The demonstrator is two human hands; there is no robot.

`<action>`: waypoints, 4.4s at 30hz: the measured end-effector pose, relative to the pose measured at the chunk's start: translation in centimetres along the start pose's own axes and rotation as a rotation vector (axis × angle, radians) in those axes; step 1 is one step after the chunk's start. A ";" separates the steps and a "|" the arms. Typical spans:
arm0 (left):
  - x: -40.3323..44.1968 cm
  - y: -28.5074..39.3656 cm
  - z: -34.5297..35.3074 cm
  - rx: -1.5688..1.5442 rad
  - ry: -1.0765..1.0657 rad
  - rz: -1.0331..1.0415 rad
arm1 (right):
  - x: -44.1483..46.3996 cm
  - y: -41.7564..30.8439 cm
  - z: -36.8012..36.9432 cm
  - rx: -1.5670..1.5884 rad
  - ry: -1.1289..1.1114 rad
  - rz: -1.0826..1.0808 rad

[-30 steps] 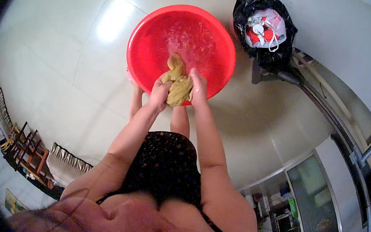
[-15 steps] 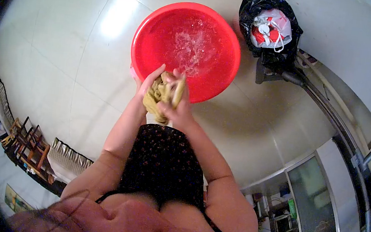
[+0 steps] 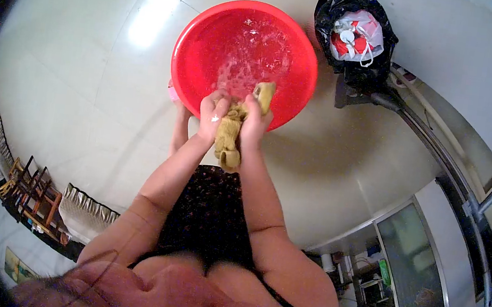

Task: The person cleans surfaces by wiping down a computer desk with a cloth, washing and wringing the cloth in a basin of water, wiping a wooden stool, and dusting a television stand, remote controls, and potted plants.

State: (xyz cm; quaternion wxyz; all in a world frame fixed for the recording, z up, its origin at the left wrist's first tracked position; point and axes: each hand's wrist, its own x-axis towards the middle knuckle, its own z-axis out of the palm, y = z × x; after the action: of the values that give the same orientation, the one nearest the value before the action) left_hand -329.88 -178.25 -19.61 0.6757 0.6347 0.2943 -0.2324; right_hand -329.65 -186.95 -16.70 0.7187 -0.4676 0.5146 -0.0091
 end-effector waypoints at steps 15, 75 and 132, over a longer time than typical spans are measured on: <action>7.5 2.5 -6.9 0.736 -0.651 0.585 | 2.9 -5.0 -8.4 -1.032 -0.719 -0.634; -4.8 3.9 -2.5 0.317 -0.559 0.126 | 8.0 -2.3 -2.0 -0.174 -0.584 0.659; 9.8 -14.7 -5.1 0.183 0.025 -0.213 | 12.6 9.5 -6.0 -0.107 -0.458 0.467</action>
State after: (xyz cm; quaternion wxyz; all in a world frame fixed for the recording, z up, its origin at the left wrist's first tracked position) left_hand -333.46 -173.85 -37.12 0.5826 0.6617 0.3459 -0.3211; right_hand -332.67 -191.78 -32.56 0.7729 -0.3640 0.4326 0.2881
